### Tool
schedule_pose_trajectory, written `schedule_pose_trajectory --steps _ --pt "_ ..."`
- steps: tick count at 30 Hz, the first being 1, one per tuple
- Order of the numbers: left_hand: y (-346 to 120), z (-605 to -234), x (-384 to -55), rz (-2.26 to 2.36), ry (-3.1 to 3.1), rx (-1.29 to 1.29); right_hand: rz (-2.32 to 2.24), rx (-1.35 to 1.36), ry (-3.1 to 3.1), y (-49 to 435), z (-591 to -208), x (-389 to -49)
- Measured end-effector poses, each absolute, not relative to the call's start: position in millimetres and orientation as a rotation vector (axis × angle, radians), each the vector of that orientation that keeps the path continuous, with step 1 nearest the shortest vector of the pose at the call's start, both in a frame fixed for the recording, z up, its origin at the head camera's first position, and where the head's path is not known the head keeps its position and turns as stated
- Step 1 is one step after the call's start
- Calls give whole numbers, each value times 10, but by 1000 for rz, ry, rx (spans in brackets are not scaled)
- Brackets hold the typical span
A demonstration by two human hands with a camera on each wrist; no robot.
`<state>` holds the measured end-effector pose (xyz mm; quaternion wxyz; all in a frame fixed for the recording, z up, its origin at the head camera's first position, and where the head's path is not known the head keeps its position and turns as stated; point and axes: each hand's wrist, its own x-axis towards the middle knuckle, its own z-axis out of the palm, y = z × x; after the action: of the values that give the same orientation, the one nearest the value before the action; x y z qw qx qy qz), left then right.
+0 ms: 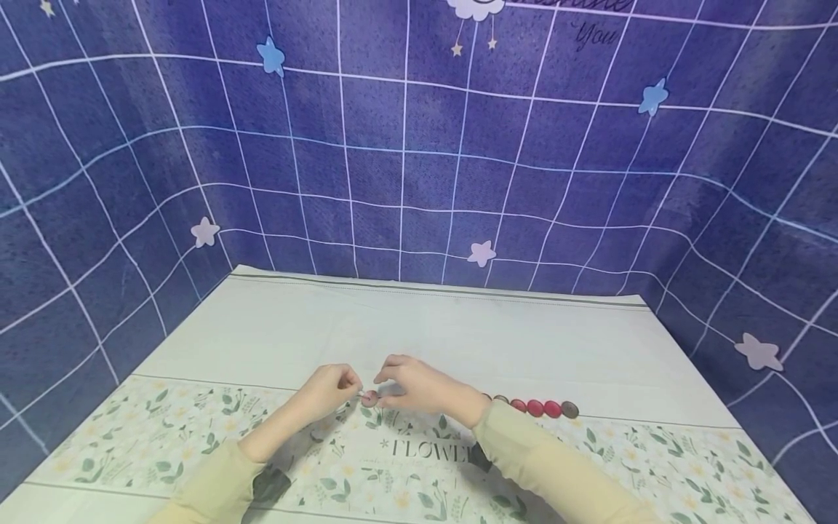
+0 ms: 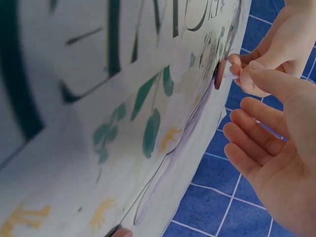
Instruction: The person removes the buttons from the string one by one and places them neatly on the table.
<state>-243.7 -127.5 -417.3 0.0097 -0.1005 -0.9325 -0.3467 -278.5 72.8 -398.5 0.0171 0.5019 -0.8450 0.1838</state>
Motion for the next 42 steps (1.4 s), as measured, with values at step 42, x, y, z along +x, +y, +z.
schedule_pose_trajectory --steps 42 --pt "-1285 -4145 -2410 -1106 -2941 -324 472 1561 -2706 479 -4144 -2785"
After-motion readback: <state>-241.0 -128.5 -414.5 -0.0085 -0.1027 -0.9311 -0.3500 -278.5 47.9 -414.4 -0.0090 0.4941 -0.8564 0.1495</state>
